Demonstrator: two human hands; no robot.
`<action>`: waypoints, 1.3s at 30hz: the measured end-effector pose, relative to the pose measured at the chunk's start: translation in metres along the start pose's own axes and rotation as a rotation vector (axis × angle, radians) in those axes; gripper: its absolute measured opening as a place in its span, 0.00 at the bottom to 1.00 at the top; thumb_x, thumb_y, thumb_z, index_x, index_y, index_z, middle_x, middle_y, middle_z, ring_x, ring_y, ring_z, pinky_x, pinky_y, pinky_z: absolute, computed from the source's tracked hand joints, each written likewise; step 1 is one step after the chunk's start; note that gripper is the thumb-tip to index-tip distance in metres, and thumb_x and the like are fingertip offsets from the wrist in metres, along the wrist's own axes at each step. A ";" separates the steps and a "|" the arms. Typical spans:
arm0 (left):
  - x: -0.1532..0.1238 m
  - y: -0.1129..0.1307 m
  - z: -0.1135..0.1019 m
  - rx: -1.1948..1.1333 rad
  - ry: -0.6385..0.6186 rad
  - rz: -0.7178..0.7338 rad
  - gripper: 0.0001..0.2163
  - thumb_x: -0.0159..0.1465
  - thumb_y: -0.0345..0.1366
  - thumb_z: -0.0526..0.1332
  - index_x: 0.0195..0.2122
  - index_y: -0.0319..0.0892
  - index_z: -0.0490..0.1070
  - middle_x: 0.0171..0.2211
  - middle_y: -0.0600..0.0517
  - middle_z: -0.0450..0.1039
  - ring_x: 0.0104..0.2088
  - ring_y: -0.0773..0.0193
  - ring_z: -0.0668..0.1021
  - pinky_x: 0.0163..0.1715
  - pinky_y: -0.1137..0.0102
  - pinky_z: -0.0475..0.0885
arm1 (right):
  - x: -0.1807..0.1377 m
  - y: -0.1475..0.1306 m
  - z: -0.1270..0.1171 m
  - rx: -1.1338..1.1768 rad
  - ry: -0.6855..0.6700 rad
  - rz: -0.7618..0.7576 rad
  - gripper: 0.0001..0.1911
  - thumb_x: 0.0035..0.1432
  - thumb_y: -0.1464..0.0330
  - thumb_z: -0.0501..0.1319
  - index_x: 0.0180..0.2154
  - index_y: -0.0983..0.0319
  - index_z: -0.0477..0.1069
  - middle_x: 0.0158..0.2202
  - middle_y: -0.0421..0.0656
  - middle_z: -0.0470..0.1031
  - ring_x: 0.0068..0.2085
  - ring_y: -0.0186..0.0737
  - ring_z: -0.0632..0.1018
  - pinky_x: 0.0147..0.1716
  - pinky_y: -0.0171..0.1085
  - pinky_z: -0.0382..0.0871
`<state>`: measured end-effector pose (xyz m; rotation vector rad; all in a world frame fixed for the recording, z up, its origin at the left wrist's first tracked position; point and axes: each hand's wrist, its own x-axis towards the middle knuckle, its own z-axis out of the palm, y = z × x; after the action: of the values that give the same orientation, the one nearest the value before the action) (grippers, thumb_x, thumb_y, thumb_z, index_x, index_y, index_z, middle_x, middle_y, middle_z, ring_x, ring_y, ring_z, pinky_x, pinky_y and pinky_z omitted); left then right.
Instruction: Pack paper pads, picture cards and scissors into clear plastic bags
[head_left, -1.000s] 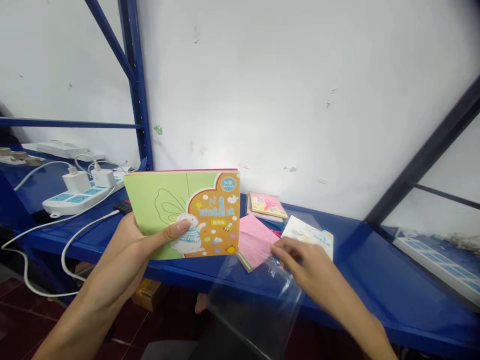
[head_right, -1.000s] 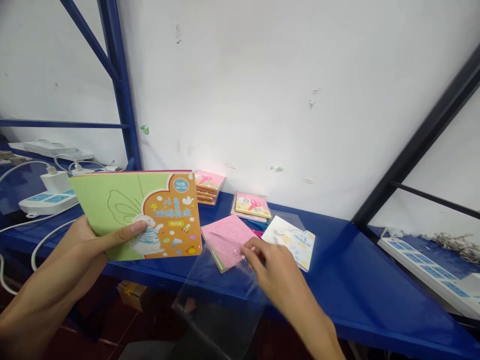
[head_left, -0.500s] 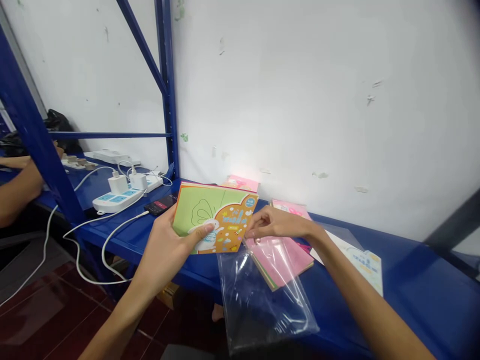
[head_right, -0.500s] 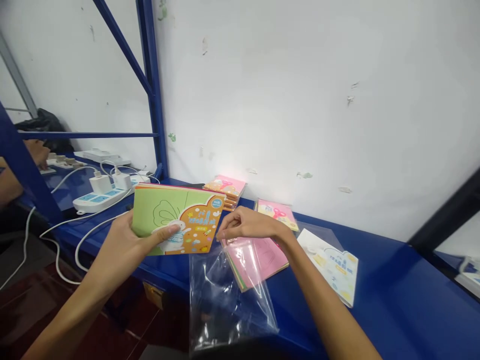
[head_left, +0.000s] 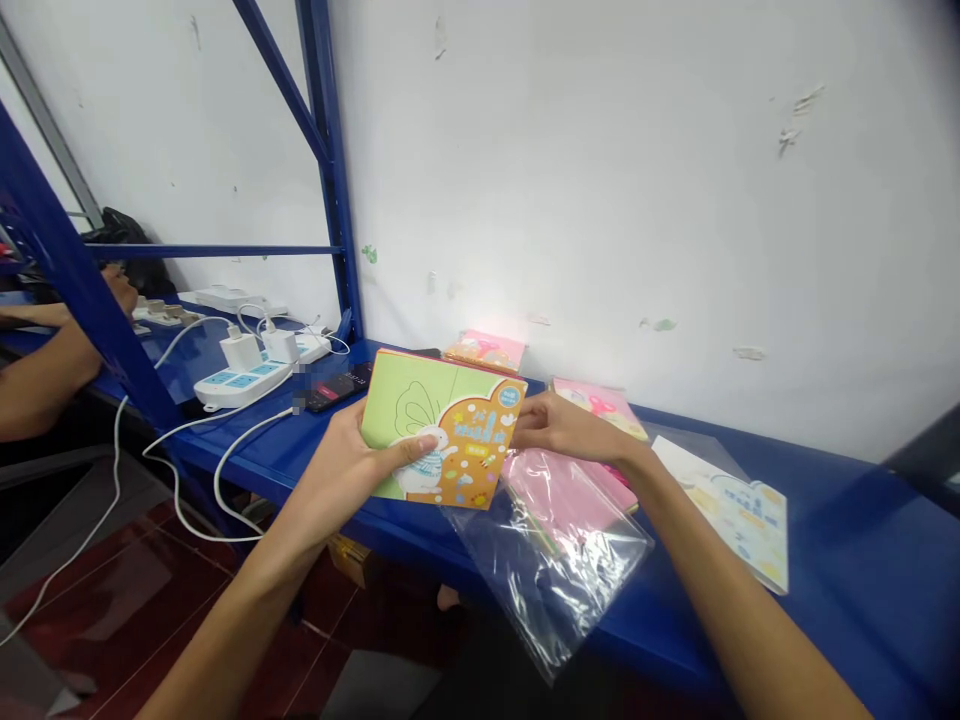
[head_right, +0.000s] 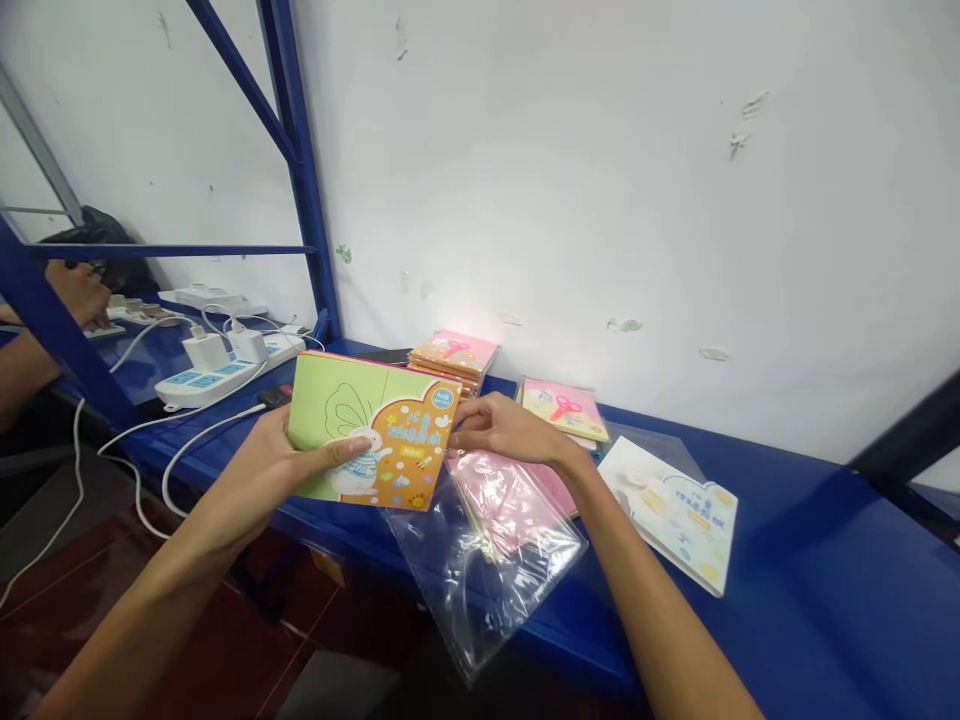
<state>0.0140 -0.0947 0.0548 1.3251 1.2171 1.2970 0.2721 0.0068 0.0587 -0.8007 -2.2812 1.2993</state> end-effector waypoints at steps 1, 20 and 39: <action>0.000 -0.001 0.000 -0.001 -0.009 -0.004 0.23 0.54 0.38 0.75 0.51 0.42 0.77 0.51 0.44 0.83 0.47 0.45 0.85 0.42 0.60 0.83 | 0.000 0.000 0.001 -0.006 0.008 -0.007 0.18 0.62 0.64 0.66 0.53 0.57 0.79 0.39 0.43 0.85 0.42 0.44 0.82 0.44 0.43 0.75; 0.010 -0.004 -0.011 -0.005 -0.152 -0.163 0.29 0.51 0.37 0.76 0.55 0.43 0.73 0.48 0.44 0.83 0.36 0.50 0.87 0.34 0.63 0.82 | 0.000 -0.002 0.004 0.343 0.018 0.089 0.20 0.66 0.62 0.63 0.57 0.60 0.73 0.57 0.49 0.76 0.54 0.45 0.78 0.55 0.44 0.72; 0.009 -0.007 -0.008 0.071 -0.303 -0.215 0.22 0.52 0.35 0.75 0.49 0.44 0.78 0.42 0.47 0.86 0.35 0.52 0.87 0.32 0.66 0.81 | -0.012 -0.008 0.001 0.294 -0.178 0.127 0.38 0.60 0.60 0.70 0.68 0.54 0.61 0.44 0.43 0.80 0.49 0.43 0.79 0.54 0.46 0.68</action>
<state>0.0057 -0.0852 0.0490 1.3440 1.1630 0.8730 0.2777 -0.0050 0.0647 -0.7620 -2.1240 1.7770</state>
